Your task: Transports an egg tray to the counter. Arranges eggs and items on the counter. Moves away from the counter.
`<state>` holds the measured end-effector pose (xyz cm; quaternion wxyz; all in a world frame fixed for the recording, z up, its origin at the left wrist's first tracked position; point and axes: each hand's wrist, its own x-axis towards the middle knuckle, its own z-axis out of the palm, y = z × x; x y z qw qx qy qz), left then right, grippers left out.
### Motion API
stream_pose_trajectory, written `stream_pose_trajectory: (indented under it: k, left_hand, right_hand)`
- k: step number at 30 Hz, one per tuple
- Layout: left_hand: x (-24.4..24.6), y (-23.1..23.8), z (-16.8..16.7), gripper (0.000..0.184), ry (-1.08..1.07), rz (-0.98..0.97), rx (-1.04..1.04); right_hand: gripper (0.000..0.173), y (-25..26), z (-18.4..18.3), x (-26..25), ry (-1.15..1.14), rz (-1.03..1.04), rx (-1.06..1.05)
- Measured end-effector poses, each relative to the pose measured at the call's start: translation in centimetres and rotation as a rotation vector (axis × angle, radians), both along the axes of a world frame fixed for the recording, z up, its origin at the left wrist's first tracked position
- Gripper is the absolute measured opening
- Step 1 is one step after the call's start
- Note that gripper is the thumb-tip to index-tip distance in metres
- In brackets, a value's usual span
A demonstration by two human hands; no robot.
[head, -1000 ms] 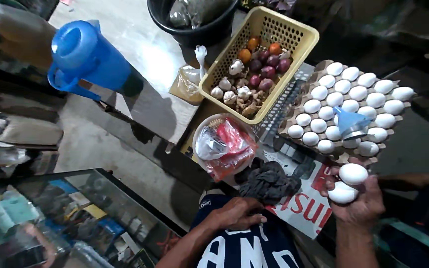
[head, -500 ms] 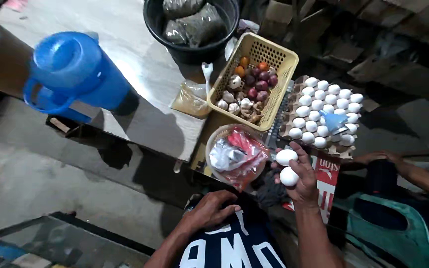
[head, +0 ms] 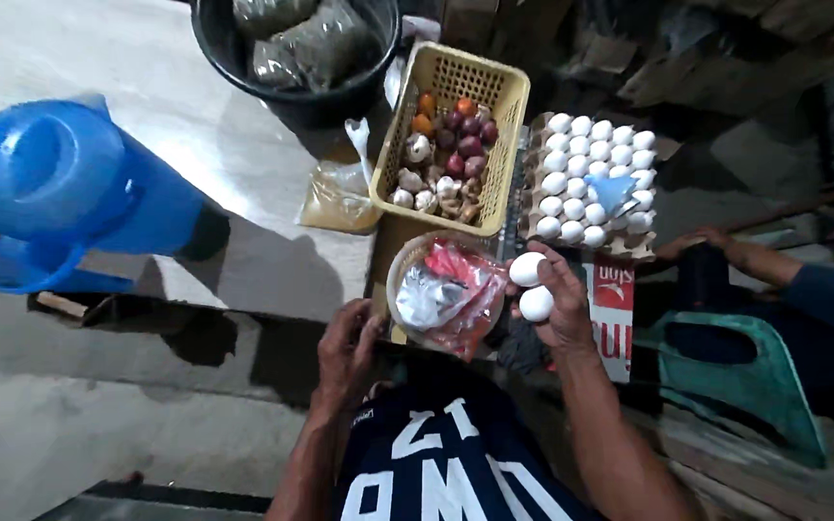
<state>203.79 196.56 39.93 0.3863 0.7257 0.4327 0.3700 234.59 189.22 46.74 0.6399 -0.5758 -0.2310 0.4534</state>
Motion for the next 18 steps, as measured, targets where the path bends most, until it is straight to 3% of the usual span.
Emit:
stream_pose_trajectory:
  k: [5,8,14,18]
  left_hand:
    - [0.0,3.7,-2.8,0.046,0.186,0.069,0.098]
    - [0.4,4.0,-5.0,0.049,0.292,0.094,0.115]
    - [0.8,3.5,-6.7,0.047,0.452,0.143,0.224]
    - [1.7,3.6,-6.5,0.045,0.503,0.219,0.249]
  right_hand:
    - [0.039,2.2,0.9,2.0,-0.078,-0.059,0.005]
    - [0.035,3.5,2.2,5.3,-0.264,-0.079,-0.112]
    - [0.052,10.7,5.0,16.3,-0.792,0.006,-0.320]
    - [0.057,16.1,3.6,24.6,-1.033,0.099,-0.500]
